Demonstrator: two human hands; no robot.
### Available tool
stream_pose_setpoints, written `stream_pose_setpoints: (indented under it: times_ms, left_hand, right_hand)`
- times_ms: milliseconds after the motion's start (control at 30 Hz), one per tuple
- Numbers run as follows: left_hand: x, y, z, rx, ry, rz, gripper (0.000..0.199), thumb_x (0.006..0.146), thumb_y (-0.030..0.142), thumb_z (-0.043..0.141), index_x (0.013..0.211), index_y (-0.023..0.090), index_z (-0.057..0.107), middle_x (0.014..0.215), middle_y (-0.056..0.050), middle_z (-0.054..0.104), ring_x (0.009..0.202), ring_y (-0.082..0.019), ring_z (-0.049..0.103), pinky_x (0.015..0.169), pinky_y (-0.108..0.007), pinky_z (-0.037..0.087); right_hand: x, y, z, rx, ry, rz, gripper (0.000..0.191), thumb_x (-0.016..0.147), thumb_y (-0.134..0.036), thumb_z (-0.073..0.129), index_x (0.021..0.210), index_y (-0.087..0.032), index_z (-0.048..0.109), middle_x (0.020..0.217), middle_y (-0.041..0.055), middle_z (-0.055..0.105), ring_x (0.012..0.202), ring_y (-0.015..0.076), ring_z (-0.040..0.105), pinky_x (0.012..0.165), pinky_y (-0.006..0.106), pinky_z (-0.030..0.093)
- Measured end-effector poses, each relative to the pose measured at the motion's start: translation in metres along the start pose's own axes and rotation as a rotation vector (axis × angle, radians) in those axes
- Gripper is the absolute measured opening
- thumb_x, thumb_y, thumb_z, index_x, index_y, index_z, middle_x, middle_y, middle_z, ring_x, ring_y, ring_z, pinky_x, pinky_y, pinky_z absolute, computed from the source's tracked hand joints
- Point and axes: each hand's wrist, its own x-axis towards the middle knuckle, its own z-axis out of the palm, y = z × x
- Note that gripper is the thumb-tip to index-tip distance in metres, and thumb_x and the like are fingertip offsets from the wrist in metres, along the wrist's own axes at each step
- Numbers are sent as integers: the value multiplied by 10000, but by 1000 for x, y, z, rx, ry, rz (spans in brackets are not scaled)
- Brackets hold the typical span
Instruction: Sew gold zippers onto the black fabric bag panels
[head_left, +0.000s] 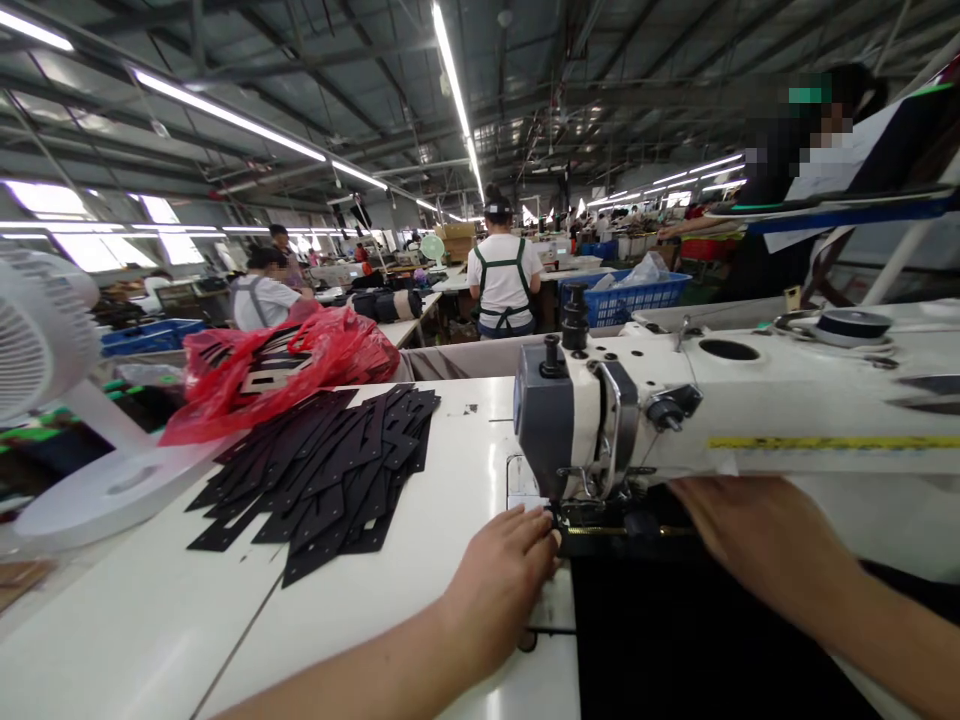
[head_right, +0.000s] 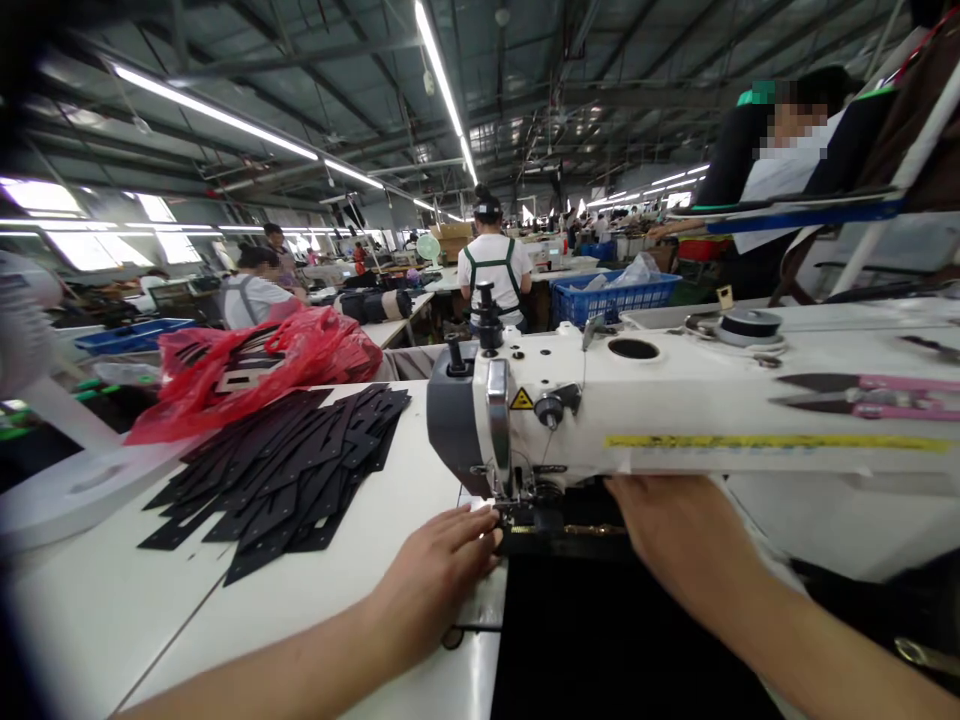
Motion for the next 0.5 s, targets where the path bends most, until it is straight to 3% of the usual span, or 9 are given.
stream_pose_setpoints:
  times_ms: [67,133,200,267,400,500]
  left_hand:
    - [7,-4,1,-24,-61,29,182,868,96,511,1028,121,593,1079,-105,643,1036,-226,591,973,-382,427]
    - [16,-7,-2,-41,-86,-24,143,861,74,503,927,125,618,915,-76,673,879,-199,633,855,-335,480]
    - [23,-7,-7,-42,-79,-99,152,862,73,497,823,141,628,757,-42,661,729,-186,631,721,-309,491]
    - [27,-7,-11,-39,-75,-129,163,854,73,511,775,149,632,704,-31,652,683,-191,624,685,-311,475]
    - [27,-4,-11,-61,-79,-135,149,831,63,543,766,149,647,726,-31,670,712,-189,635,747,-315,463]
    - [25,-5,-10,-68,-68,-150,137,826,59,542,814,142,651,752,-40,675,735,-187,636,756,-309,462]
  right_hand:
    - [2,-19,6,14,-45,-138,349,972,-239,322,837,-188,640,814,34,644,777,162,606,758,328,482]
    - [-4,-44,11,10,-61,-215,391,959,-170,280,837,-184,651,790,50,651,771,188,609,755,351,479]
    - [-14,-66,15,-9,-67,-199,369,951,-188,285,919,-154,651,822,80,650,761,214,610,703,371,491]
    - [-24,-78,19,8,-106,-141,355,944,-236,303,1031,-130,630,890,108,645,786,232,614,681,382,505]
    - [-34,-77,27,123,-191,-78,310,921,-214,338,1036,-165,622,887,78,660,782,213,634,704,373,517]
    - [-27,-70,35,112,-260,42,290,897,-247,424,1106,-115,575,855,92,681,719,218,655,633,345,521]
